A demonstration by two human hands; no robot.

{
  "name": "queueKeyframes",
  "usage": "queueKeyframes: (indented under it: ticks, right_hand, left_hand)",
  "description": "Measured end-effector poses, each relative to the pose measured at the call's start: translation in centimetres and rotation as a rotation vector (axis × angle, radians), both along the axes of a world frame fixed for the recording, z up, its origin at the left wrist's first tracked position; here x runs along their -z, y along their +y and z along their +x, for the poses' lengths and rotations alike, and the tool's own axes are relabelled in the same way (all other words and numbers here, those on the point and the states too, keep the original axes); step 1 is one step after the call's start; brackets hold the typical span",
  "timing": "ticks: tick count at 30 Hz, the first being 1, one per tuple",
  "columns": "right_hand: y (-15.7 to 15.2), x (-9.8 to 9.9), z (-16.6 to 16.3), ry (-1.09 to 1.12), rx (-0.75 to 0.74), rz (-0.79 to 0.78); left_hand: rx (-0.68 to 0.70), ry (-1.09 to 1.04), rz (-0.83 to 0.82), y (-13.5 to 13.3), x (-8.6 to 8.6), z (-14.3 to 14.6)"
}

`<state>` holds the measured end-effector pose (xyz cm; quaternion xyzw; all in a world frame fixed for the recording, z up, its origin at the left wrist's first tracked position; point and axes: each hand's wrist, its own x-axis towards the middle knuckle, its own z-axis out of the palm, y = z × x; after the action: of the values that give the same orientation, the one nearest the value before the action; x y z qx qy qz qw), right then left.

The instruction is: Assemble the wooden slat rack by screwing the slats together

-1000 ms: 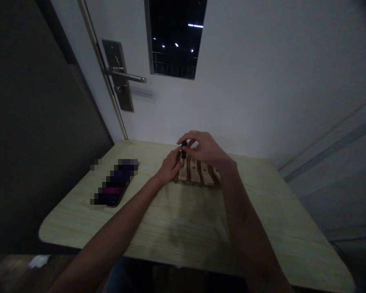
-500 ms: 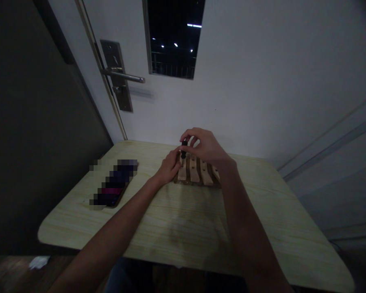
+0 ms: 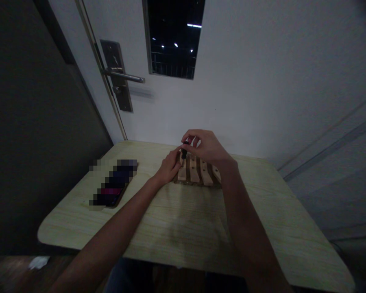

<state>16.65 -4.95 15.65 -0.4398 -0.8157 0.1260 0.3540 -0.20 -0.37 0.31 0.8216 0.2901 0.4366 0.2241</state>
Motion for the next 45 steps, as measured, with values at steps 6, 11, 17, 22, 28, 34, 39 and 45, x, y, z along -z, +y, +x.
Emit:
queueKeyframes:
  ticks: [6, 11, 17, 22, 28, 34, 39, 45]
  right_hand:
    - [0.11, -0.03, -0.1, 0.015, -0.039, 0.001]
    - [0.0, 0.09, 0.18, -0.001, -0.059, -0.039]
    - [0.39, 0.52, 0.66, -0.022, -0.014, -0.001]
    - [0.23, 0.05, 0.47, -0.042, 0.006, -0.046]
    - [0.17, 0.28, 0.14, 0.004, 0.033, -0.004]
    - [0.33, 0.32, 0.12, 0.05, -0.174, -0.021]
    - [0.38, 0.23, 0.24, -0.006, -0.173, -0.008]
    - [0.19, 0.44, 0.59, -0.05, -0.111, -0.09]
  left_hand:
    - [0.003, -0.004, 0.02, 0.29, 0.31, 0.01]
    - [0.019, -0.015, 0.018, 0.19, 0.2, 0.01]
    - [0.027, -0.022, 0.002, 0.07, 0.08, -0.01]
    - [0.02, -0.009, 0.016, 0.32, 0.31, 0.02]
    - [0.001, 0.022, 0.027, 0.39, 0.32, 0.02]
    - [-0.011, 0.035, 0.03, 0.49, 0.47, -0.01]
    - [-0.002, 0.023, 0.041, 0.47, 0.5, -0.03]
    - [0.011, 0.011, -0.004, 0.35, 0.46, -0.09]
